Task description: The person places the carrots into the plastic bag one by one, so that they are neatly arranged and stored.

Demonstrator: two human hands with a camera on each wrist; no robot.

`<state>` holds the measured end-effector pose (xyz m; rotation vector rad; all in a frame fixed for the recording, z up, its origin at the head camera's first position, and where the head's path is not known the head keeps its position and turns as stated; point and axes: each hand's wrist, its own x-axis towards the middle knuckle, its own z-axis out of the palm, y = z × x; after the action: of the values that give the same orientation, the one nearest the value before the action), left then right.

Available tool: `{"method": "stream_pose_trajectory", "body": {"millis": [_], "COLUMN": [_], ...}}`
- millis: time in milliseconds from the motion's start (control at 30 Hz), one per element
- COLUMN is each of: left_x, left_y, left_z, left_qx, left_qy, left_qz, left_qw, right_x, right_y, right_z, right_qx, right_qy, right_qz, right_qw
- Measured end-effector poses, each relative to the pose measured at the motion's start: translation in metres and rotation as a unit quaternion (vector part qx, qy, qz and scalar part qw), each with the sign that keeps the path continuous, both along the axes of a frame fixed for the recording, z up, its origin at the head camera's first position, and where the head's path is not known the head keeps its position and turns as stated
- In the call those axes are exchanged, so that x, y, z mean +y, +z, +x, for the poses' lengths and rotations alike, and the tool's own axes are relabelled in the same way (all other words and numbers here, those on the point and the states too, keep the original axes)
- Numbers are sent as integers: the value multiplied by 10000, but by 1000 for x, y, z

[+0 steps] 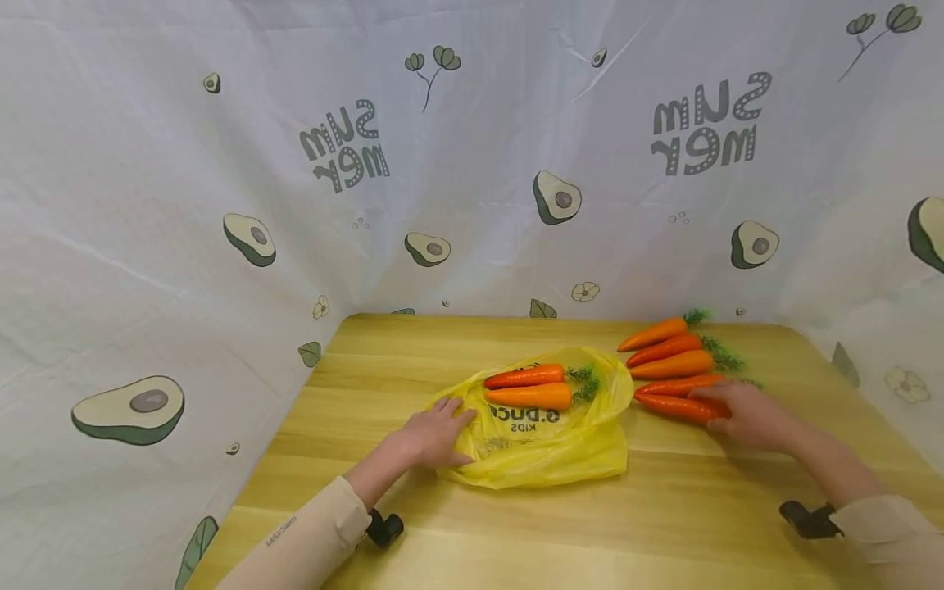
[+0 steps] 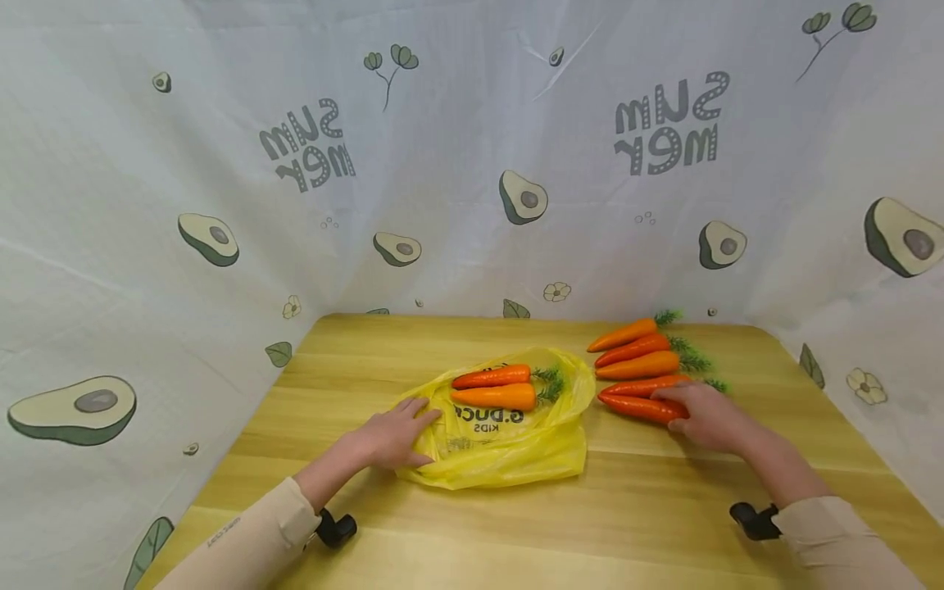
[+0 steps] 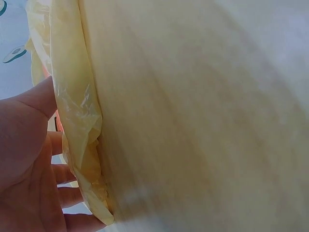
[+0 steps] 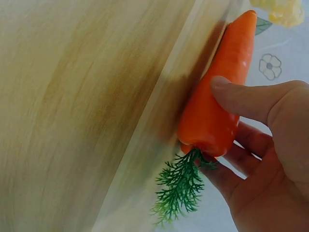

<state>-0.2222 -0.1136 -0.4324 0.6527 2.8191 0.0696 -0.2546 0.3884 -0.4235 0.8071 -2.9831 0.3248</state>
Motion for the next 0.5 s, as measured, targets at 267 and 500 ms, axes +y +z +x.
{"method": "stream_pose_trajectory", "body": {"millis": [267,500], "left_x": [-1,0], "left_y": [3,3], "left_z": [-2,-1], "left_qx": [-60,-72], "left_qy": [-10,0], "left_qz": [-22,-4], "left_qw": [10000,10000], "right_x": [3,4], "right_y": [5,14], "right_z": [-1,-1], "right_qx": [86,51], "right_qy": [-4,-49], "right_qz": [-121,2], "right_qw": [9999,10000]}}
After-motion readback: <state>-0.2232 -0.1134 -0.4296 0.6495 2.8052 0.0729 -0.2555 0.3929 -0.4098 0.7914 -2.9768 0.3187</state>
